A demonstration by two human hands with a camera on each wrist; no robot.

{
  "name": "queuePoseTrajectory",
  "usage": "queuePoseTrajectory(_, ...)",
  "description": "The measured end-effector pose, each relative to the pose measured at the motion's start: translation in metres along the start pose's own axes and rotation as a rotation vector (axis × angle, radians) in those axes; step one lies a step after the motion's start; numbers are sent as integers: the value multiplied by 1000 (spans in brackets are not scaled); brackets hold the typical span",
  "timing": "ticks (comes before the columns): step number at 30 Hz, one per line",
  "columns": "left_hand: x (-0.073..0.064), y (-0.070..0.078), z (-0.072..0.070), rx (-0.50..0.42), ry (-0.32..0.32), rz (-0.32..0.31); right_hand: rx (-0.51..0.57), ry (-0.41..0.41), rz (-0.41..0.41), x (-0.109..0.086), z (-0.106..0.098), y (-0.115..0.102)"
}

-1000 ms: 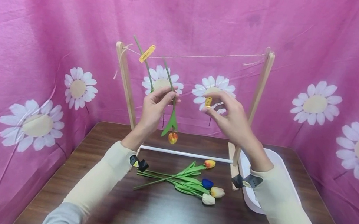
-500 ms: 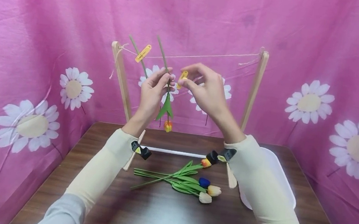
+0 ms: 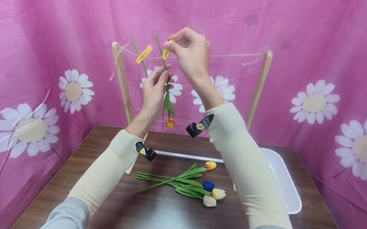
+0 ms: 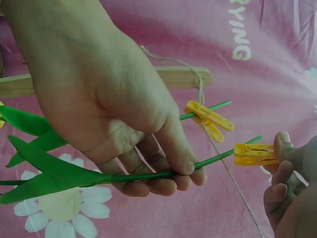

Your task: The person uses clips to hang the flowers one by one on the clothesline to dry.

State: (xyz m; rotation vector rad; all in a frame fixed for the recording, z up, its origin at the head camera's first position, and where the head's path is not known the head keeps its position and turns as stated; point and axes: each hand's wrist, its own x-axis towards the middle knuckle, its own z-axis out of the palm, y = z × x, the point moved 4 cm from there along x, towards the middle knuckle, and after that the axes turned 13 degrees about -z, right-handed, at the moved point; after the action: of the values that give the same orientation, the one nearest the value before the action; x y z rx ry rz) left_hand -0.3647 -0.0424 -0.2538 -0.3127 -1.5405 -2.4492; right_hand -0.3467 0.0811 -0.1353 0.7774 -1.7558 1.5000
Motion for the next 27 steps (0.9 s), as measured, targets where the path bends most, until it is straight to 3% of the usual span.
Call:
queuePoseTrajectory(11,0,1,0,-9,28,-34,3,-42,150,1,15,14)
queuePoseTrajectory(18,0,1,-3,-3,29,-42,68,-82,258,-4,18,23)
queuePoseTrajectory(27,-2,-1,-9,35,27,-43,60,-151,240,-10,20,28)
